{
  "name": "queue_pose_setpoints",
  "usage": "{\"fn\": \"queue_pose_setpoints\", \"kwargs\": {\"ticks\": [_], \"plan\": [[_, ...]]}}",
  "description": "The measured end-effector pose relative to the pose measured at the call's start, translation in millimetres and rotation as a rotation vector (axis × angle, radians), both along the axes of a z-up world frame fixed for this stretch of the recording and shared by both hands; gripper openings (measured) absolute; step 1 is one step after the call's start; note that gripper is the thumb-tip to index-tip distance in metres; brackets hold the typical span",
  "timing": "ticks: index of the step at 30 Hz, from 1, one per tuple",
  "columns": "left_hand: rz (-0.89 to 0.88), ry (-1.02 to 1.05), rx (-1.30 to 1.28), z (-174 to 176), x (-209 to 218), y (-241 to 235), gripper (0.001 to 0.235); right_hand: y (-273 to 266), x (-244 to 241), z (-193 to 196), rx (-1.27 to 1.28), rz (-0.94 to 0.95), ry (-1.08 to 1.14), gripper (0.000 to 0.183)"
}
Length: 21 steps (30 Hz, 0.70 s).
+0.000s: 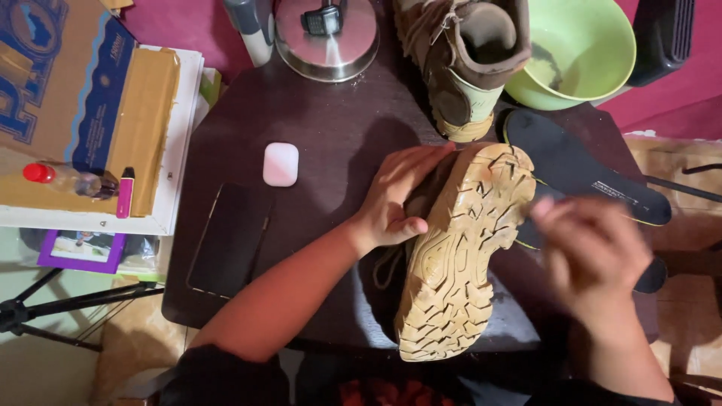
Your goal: The person cleans a brown hiking boot using a toothbrush, scrubbing the upper fabric and the sole. They briefly pick up and interact with a smartphone on the table before resuming the cleaning of the boot's sole.
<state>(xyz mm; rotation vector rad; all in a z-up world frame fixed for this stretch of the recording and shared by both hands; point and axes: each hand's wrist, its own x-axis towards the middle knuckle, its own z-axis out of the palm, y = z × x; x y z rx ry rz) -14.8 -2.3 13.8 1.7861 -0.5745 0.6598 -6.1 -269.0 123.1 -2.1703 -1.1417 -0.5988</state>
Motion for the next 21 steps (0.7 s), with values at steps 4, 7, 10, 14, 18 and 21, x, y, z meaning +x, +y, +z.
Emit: {"fn": "queue_pose_setpoints", "kwargs": {"ticks": [4, 7, 10, 14, 18, 21], "plan": [[-0.032, -0.024, -0.027, 2.6, 1.1, -0.4, 0.097, 7.0, -9.0, 14.5, -0.052, 0.050, 0.025, 0.014], [-0.046, -0.031, -0.035, 2.5, 1.6, -1.2, 0.095, -3.7, -1.6, 5.8, -0.047, -0.130, -0.078, 0.021], [-0.039, 0.001, -0.022, -2.8, 1.0, -1.3, 0.095, 6.2, -3.5, 12.6, -0.088, -0.034, -0.074, 0.023], [-0.040, -0.002, -0.022, -3.0, 2.6, 1.9, 0.079, 7.2, -7.4, 16.4, -0.123, -0.036, -0.030, 0.009], [-0.032, 0.038, -0.064, 1.5, 4.9, 1.1, 0.084, 9.0, -9.3, 23.6, -0.071, -0.018, 0.057, 0.020], [-0.044, 0.078, -0.044, 5.1, 2.3, 2.5, 0.087, -5.1, -6.1, 23.6, -0.151, 0.035, 0.097, 0.030]]}}
